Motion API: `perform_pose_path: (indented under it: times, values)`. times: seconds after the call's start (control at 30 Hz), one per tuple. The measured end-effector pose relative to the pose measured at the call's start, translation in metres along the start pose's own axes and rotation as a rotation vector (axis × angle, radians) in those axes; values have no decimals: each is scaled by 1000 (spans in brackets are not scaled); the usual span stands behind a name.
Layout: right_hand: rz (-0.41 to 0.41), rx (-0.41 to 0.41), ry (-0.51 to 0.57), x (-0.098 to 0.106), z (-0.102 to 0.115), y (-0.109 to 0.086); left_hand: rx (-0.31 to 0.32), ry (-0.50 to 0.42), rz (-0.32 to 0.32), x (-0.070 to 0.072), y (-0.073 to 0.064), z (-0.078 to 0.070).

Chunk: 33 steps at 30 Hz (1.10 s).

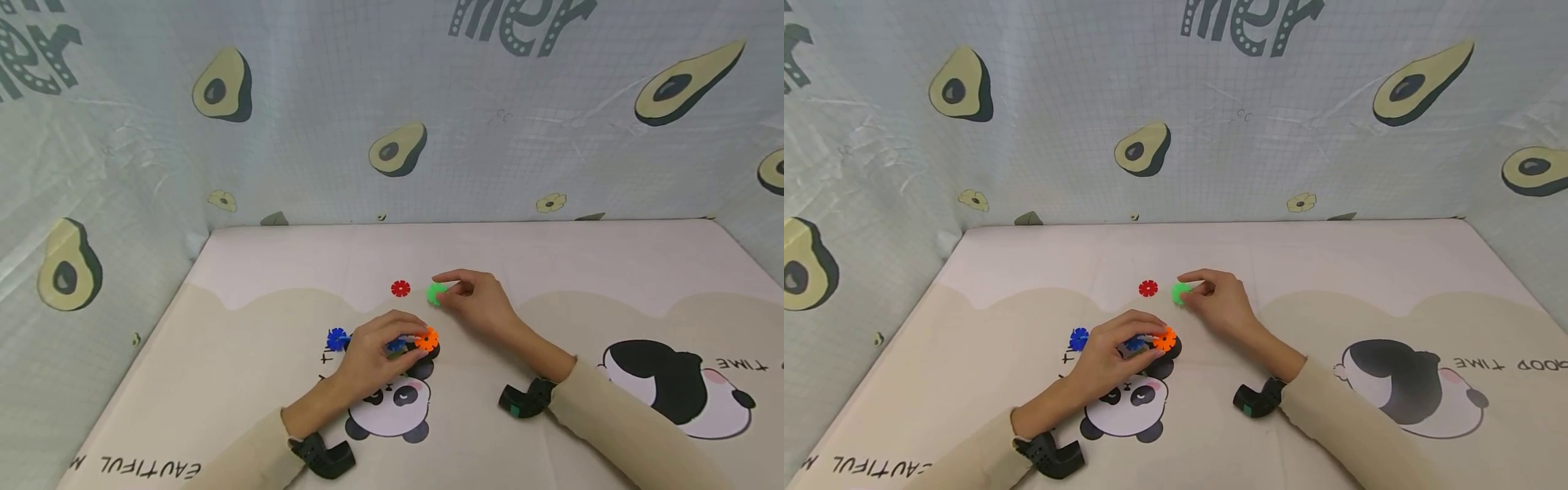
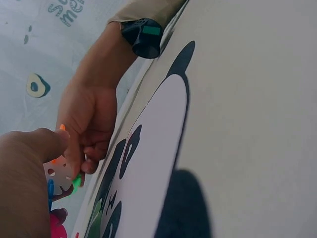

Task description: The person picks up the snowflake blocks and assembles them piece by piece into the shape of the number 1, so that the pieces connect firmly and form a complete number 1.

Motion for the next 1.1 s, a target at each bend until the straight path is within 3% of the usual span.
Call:
perform_pose_path:
  times: [0.23,0.53,0.87,1.1]
  values:
    - [66,-17,78,6,2,-16,1,20,-10,2,0,-1]
    - [123,-61,166,7,8,-37,49,25,-9,2,0,2]
    - [89,25,251,9,13,-48,9,18,-37,3,-1,0]
    - [79,116,197,7,16,-51,48,23,-28,3,-1,1]
Point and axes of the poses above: each hand's wrist, its own y-axis towards the middle knuckle, its own x-axis out of the back of the hand, z = x × y, the point moved 6 cm from there along y, towards the middle knuckle, and after that the axes turned 15 degrees about x, right-handed, at the moved point
